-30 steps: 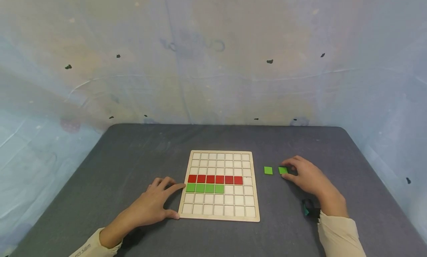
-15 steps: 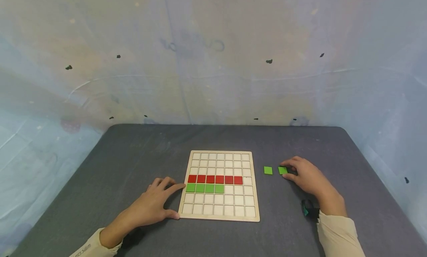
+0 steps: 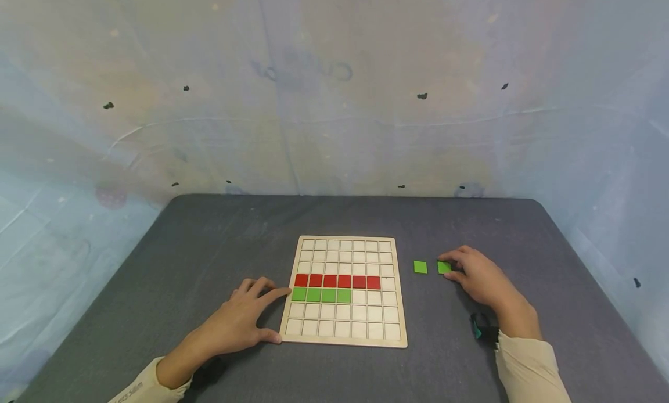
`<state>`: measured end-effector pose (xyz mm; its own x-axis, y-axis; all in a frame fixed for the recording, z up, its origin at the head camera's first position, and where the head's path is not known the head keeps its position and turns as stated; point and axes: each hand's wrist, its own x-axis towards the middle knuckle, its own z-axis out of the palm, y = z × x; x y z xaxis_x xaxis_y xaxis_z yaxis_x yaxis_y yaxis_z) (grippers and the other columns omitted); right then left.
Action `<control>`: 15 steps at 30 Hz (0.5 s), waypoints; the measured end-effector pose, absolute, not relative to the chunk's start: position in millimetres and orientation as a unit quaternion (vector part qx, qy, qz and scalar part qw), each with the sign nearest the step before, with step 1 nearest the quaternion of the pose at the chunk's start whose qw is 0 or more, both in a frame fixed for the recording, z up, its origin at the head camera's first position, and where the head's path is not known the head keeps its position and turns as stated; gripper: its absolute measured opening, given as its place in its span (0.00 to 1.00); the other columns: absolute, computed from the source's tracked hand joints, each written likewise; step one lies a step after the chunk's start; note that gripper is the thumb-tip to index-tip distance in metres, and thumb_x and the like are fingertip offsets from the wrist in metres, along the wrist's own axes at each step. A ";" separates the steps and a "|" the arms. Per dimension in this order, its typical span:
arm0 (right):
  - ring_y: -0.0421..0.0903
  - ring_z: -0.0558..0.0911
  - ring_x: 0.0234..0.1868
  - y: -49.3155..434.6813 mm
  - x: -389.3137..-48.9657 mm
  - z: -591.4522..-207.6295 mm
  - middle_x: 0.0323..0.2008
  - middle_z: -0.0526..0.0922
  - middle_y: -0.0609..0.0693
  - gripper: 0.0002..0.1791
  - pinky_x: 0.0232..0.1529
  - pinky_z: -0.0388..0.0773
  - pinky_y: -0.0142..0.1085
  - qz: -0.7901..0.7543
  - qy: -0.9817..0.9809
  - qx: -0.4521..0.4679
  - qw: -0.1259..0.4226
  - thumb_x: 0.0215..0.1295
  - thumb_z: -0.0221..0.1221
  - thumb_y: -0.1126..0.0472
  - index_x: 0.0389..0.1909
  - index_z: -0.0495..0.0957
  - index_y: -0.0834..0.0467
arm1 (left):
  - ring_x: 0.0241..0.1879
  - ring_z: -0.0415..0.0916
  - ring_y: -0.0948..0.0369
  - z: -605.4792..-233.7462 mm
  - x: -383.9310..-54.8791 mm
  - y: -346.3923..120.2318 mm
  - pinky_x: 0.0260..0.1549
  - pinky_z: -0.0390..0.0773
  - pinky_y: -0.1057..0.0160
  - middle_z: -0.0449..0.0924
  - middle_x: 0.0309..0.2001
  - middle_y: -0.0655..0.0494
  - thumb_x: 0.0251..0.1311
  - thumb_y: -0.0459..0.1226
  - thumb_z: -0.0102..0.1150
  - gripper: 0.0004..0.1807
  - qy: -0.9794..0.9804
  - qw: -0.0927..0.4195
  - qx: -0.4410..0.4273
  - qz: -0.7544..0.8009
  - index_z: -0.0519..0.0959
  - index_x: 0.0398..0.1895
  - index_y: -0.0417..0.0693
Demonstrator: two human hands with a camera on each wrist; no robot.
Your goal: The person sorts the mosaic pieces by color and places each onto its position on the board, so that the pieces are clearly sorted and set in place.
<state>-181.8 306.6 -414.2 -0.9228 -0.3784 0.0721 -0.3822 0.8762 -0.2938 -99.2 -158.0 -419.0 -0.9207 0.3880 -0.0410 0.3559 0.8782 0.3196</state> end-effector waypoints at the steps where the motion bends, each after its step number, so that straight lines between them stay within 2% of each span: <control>1: 0.44 0.76 0.40 306.4 -181.8 -414.3 0.45 0.80 0.54 0.18 0.39 0.75 0.44 0.152 -0.969 0.196 0.006 0.65 0.63 0.63 0.57 0.80 0.59 | 0.57 0.66 0.48 -419.0 -99.2 -158.1 0.51 0.68 0.26 0.71 0.57 0.54 0.41 0.57 0.77 0.47 0.967 0.052 0.193 0.155 0.72 0.69 0.61; 10: 0.46 0.74 0.39 304.9 -180.9 -413.2 0.47 0.74 0.61 0.18 0.39 0.73 0.45 0.159 -0.969 0.186 0.014 0.73 0.54 0.68 0.62 0.74 0.63 | 0.58 0.66 0.48 -418.5 -100.2 -158.0 0.52 0.66 0.23 0.71 0.58 0.54 0.42 0.57 0.77 0.47 0.968 0.062 0.188 0.156 0.71 0.70 0.62; 15: 0.49 0.73 0.42 303.9 -180.1 -412.4 0.49 0.71 0.62 0.17 0.41 0.72 0.48 0.178 -0.968 0.179 0.006 0.76 0.50 0.66 0.62 0.72 0.64 | 0.58 0.66 0.48 -418.8 -100.1 -158.4 0.52 0.66 0.23 0.71 0.58 0.55 0.42 0.57 0.77 0.47 0.967 0.061 0.191 0.157 0.71 0.70 0.62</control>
<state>-180.1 303.9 -412.4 -0.9361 -0.3436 0.0752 -0.3479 0.8729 -0.3420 -100.1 -158.4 -418.8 -0.9197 0.3882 -0.0586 0.3496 0.8777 0.3278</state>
